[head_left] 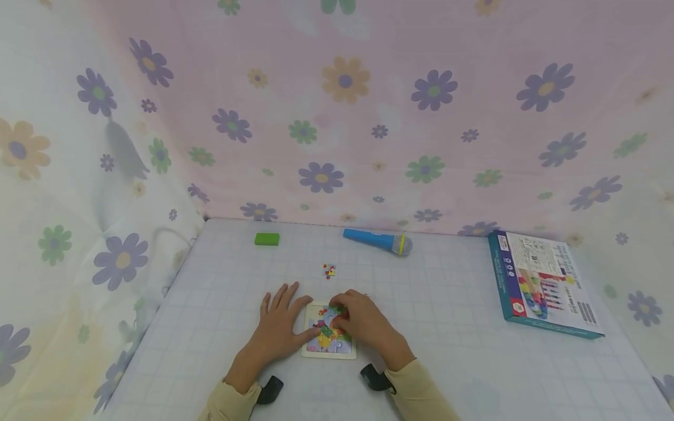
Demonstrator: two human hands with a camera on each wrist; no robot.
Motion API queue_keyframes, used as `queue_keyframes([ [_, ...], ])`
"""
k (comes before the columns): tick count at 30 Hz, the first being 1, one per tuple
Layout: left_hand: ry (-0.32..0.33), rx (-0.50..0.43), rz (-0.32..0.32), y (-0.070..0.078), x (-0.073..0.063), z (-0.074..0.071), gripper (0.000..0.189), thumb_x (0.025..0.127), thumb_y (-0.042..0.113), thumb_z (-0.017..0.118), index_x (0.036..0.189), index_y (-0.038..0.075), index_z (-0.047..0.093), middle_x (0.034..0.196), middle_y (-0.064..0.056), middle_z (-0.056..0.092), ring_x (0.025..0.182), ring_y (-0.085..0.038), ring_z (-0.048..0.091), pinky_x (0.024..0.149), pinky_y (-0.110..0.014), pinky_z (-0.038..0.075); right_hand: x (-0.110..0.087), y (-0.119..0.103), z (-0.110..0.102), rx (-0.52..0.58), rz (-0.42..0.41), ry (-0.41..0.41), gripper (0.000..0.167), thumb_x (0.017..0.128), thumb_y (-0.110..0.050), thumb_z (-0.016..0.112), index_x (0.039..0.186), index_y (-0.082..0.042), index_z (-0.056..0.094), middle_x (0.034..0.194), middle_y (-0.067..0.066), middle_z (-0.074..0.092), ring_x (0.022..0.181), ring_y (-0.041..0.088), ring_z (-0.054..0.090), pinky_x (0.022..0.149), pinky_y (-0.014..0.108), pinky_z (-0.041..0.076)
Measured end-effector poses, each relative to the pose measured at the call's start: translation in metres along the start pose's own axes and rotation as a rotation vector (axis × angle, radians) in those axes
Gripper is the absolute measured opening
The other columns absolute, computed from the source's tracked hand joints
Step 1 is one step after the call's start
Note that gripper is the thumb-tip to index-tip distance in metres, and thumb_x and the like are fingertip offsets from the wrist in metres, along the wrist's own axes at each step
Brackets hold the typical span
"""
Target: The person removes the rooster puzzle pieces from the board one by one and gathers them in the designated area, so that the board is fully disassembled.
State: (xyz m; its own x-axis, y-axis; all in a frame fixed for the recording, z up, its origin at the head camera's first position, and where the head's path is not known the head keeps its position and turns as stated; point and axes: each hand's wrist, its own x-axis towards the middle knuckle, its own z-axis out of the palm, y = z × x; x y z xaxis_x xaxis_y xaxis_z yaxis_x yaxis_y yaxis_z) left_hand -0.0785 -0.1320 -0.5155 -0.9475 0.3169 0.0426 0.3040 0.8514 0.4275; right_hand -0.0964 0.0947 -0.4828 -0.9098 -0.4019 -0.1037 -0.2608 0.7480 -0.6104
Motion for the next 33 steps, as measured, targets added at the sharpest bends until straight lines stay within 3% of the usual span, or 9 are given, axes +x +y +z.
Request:
queue_keyframes([
  [7,-0.026,-0.004,-0.015,-0.002,0.000,0.002,0.067,0.086,0.060,0.072,0.141,0.024,0.056,0.165,-0.014,0.034,0.154,-0.042,0.025,0.121,-0.073,0.013,0.001,0.000,0.003,-0.015,0.014,0.007,0.030,0.090,-0.023,0.079,0.118,-0.014,0.073,0.102,-0.003,0.066,0.082,0.009,0.053,0.076,0.026,0.049],
  [19,-0.023,-0.003,-0.015,-0.003,0.000,0.004,0.068,0.086,0.061,0.071,0.140,0.024,0.057,0.165,-0.013,0.034,0.154,-0.041,0.025,0.121,-0.073,0.012,-0.002,-0.006,0.003,-0.062,-0.003,0.010,0.030,0.095,-0.021,0.073,0.122,-0.010,0.069,0.113,0.002,0.065,0.093,0.012,0.060,0.093,0.037,0.058],
  [23,-0.027,-0.005,-0.018,-0.002,0.000,0.003,0.068,0.086,0.061,0.072,0.140,0.024,0.056,0.165,-0.014,0.034,0.154,-0.041,0.025,0.121,-0.073,0.012,-0.002,-0.002,0.004,-0.062,-0.028,0.038,0.028,0.095,-0.020,0.073,0.121,-0.011,0.069,0.110,0.001,0.064,0.091,0.011,0.059,0.089,0.034,0.058],
  [29,-0.028,-0.003,-0.021,-0.002,0.001,0.003,0.068,0.086,0.061,0.072,0.140,0.024,0.056,0.165,-0.014,0.034,0.154,-0.041,0.024,0.120,-0.073,0.012,0.003,0.009,0.001,0.030,-0.038,0.088,0.026,0.095,-0.016,0.073,0.120,-0.011,0.069,0.107,0.000,0.063,0.085,0.008,0.057,0.077,0.026,0.054],
  [33,-0.027,-0.003,-0.023,-0.001,0.001,0.002,0.068,0.085,0.061,0.071,0.141,0.024,0.056,0.165,-0.014,0.034,0.154,-0.041,0.024,0.121,-0.072,0.012,0.010,0.019,-0.006,0.046,0.007,0.128,0.026,0.095,-0.018,0.073,0.120,-0.013,0.069,0.112,0.000,0.064,0.091,0.010,0.059,0.084,0.032,0.056],
])
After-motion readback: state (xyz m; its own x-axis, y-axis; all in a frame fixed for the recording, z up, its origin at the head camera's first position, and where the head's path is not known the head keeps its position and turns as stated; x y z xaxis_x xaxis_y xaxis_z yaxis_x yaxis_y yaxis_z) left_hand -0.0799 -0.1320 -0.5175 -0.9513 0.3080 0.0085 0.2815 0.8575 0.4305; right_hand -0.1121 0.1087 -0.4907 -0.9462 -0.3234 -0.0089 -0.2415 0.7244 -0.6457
